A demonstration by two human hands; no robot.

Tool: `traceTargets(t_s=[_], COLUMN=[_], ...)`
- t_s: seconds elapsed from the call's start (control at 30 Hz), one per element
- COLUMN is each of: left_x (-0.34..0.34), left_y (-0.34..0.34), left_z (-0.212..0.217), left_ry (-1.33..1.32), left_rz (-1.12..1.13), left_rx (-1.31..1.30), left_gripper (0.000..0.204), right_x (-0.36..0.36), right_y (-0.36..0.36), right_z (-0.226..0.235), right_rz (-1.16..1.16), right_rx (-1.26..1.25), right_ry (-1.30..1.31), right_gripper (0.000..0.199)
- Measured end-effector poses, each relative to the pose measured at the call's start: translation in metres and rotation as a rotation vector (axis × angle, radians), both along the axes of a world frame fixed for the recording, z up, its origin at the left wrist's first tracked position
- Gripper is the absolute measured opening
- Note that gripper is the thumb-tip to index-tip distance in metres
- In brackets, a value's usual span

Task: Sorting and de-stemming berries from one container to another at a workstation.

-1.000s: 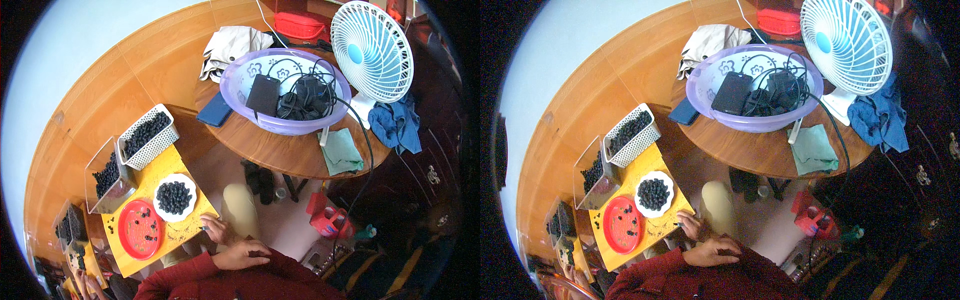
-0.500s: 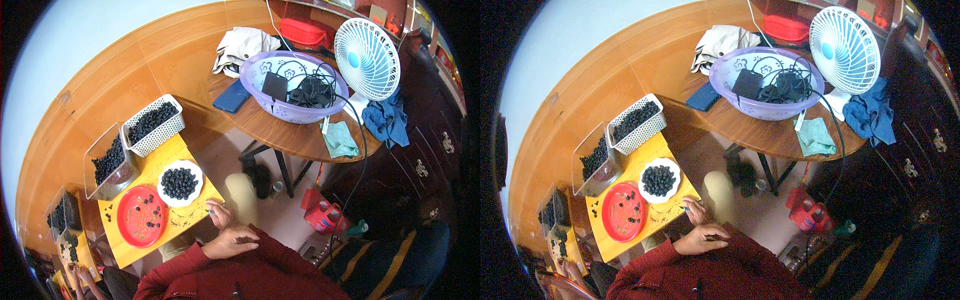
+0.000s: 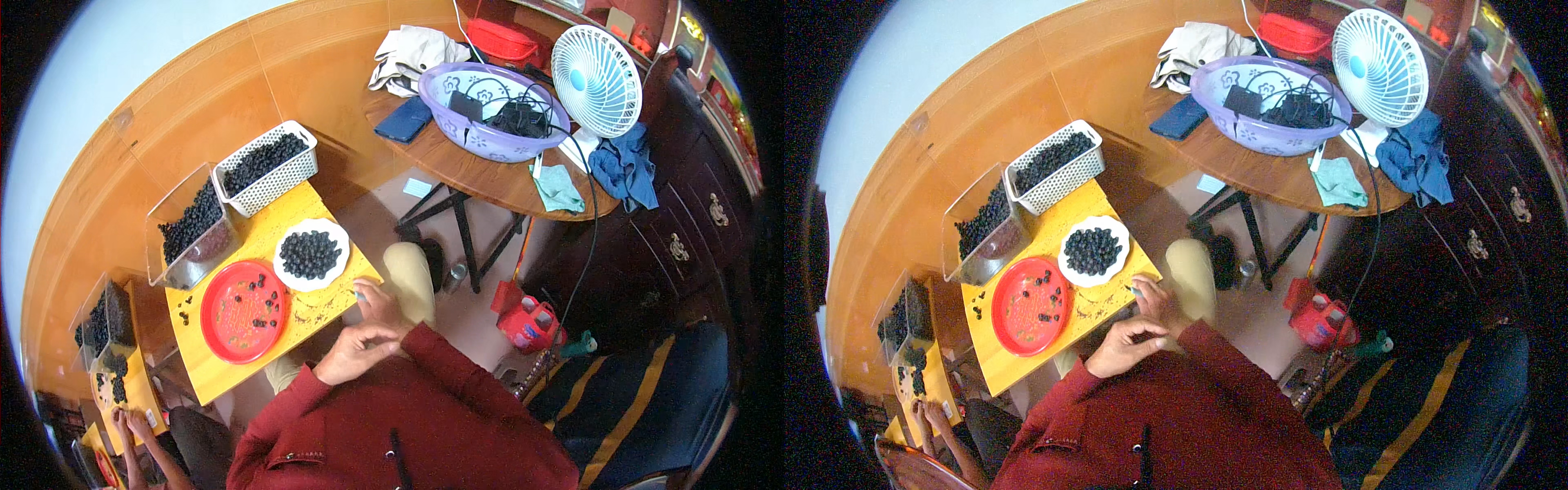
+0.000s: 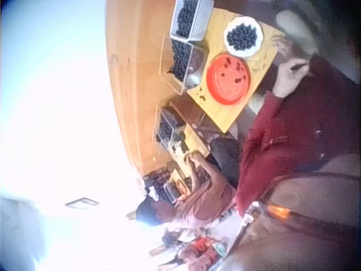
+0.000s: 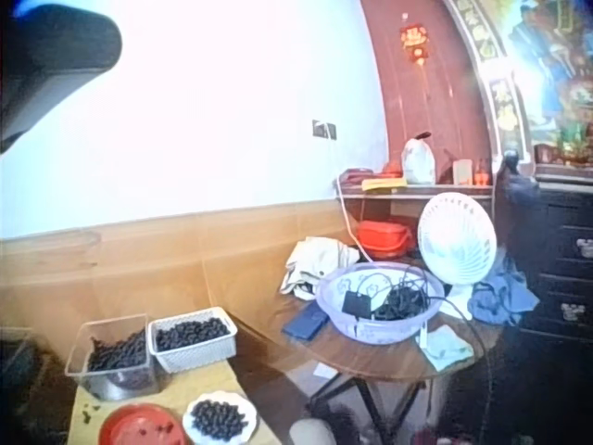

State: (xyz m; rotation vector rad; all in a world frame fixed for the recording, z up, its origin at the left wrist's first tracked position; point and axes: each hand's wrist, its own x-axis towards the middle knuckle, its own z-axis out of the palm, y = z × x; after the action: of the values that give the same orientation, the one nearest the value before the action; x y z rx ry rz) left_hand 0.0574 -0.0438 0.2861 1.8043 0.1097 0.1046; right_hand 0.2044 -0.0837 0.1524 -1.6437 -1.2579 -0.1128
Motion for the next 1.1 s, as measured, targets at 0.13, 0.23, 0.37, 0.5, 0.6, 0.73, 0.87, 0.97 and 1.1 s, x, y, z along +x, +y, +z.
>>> traceTargets(t_s=[0.13,0.23,0.37,0.5,0.6,0.73,0.87,0.97,1.1], left_x=[-0.018,-0.033,-0.048,-0.059,-0.074,-0.085,-0.091,-0.097,-0.106], left_y=[0.010,0.016,0.025,0.038,0.045,0.060,0.080,0.093,0.107], left_z=[-0.006,-0.020,-0.034,-0.035,-0.040,-0.038,-0.044,-0.038,-0.033], left_ry=[-0.023,0.034,0.017,-0.098,0.009,0.024,-0.091,-0.066,-0.086], left_rz=[0.135,0.274,0.339,0.471,0.575,0.638,0.703,0.757,0.805], left_rx=[-0.043,-0.142,-0.171,0.077,0.065,0.205,0.292,0.405,0.514], left_gripper=[0.015,0.018,0.016,0.017,0.015,0.015,0.015,0.015,0.015], right_x=[-0.001,-0.011,-0.003,-0.001,-0.005,-0.006,-0.007,-0.009,-0.008], right_y=[0.003,-0.001,-0.002,0.003,0.007,0.006,0.006,0.006,0.011], right_z=[0.000,0.018,0.007,0.006,0.004,0.005,0.002,0.009,0.010], right_rz=[0.013,0.000,0.033,0.010,0.011,-0.013,-0.015,-0.038,-0.032], right_rx=[0.073,-0.058,0.013,-0.005,-0.016,-0.017,-0.002,-0.022,-0.027], right_ry=[-0.038,0.108,0.051,0.060,0.078,0.060,0.062,0.070,0.032], right_gripper=[0.031,0.025,0.027,0.025,0.023,0.022,0.022,0.021,0.023])
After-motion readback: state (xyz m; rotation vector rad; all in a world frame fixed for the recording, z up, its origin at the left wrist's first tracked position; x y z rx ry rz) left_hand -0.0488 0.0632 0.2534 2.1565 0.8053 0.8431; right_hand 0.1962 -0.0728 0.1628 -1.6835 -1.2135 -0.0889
